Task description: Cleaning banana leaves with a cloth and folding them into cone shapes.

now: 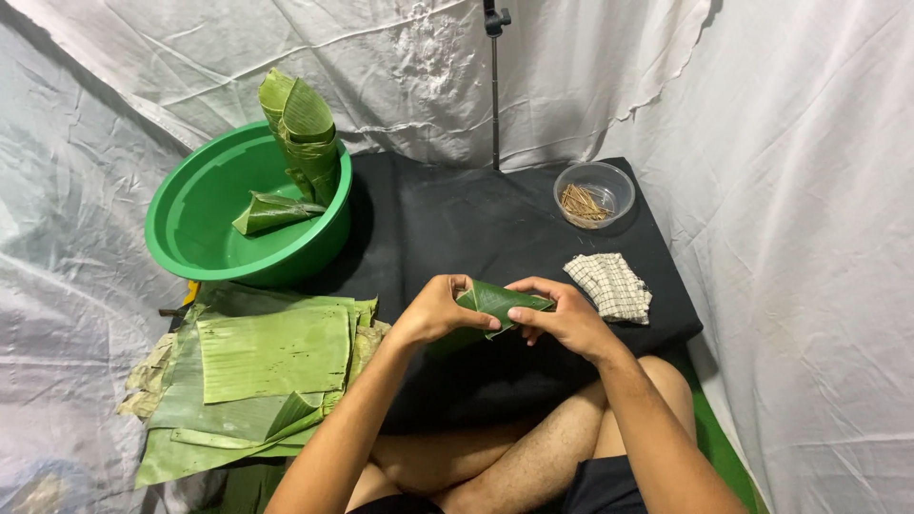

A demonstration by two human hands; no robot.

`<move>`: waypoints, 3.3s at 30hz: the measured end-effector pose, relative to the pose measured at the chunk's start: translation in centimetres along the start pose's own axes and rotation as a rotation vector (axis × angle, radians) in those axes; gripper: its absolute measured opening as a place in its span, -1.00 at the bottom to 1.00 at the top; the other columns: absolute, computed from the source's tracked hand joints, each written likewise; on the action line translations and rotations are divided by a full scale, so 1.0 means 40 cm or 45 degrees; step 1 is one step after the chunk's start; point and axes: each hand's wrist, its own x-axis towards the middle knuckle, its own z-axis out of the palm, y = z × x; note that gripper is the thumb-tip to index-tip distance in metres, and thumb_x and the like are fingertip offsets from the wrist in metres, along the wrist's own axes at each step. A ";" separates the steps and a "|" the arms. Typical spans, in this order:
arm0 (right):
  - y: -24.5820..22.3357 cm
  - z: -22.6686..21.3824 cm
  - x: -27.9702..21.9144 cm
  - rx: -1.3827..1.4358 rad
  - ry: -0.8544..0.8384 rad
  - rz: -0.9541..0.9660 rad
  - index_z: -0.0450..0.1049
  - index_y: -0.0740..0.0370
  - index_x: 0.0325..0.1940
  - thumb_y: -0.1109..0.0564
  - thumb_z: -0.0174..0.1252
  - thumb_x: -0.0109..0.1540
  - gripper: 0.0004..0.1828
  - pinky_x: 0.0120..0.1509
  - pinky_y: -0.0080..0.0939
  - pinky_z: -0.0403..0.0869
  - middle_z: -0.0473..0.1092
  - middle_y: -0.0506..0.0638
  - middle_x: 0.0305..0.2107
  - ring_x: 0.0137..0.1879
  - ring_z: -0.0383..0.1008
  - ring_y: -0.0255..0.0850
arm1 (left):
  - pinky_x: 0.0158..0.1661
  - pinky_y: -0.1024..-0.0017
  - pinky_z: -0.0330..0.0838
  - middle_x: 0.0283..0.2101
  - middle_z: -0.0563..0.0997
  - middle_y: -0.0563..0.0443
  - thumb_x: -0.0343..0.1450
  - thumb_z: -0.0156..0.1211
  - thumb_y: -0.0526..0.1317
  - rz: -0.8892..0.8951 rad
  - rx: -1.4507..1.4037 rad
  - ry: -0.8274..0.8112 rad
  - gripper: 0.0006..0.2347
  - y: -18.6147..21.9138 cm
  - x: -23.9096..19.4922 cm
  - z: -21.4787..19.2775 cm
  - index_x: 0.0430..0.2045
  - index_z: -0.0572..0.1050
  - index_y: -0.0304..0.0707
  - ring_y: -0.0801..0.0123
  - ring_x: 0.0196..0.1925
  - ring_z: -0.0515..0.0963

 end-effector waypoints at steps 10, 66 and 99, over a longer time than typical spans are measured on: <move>0.030 -0.030 -0.007 0.009 0.027 0.029 0.55 0.50 0.09 0.29 0.36 0.13 -0.55 -0.42 -0.11 0.68 0.53 0.39 -0.40 -0.46 0.59 -0.07 | -0.43 0.52 0.55 -0.55 0.70 -0.02 0.04 0.61 -0.33 -0.062 0.013 -0.085 -0.75 -0.032 0.019 0.049 -0.51 0.65 -0.30 0.46 -0.51 0.66; -0.068 -0.393 0.423 -1.359 0.549 0.179 0.64 0.11 -0.39 0.11 0.09 0.22 -0.79 0.04 0.20 0.55 0.57 0.31 -0.30 0.01 0.57 0.32 | -0.16 -0.01 0.56 -0.26 0.69 -0.27 0.07 0.57 -0.09 0.009 0.761 0.085 -0.61 0.056 0.456 0.194 -0.36 0.60 -0.29 -0.16 -0.08 0.69; 0.013 -0.386 0.531 -1.260 0.536 0.602 0.68 0.23 -0.34 -0.13 0.50 -0.06 -0.59 0.15 0.18 0.53 0.62 0.13 -0.35 0.10 0.58 0.16 | -0.16 0.03 0.54 -0.32 0.66 -0.30 0.11 0.54 -0.09 0.026 0.724 0.107 -0.65 0.058 0.444 0.196 -0.41 0.58 -0.32 -0.18 -0.10 0.68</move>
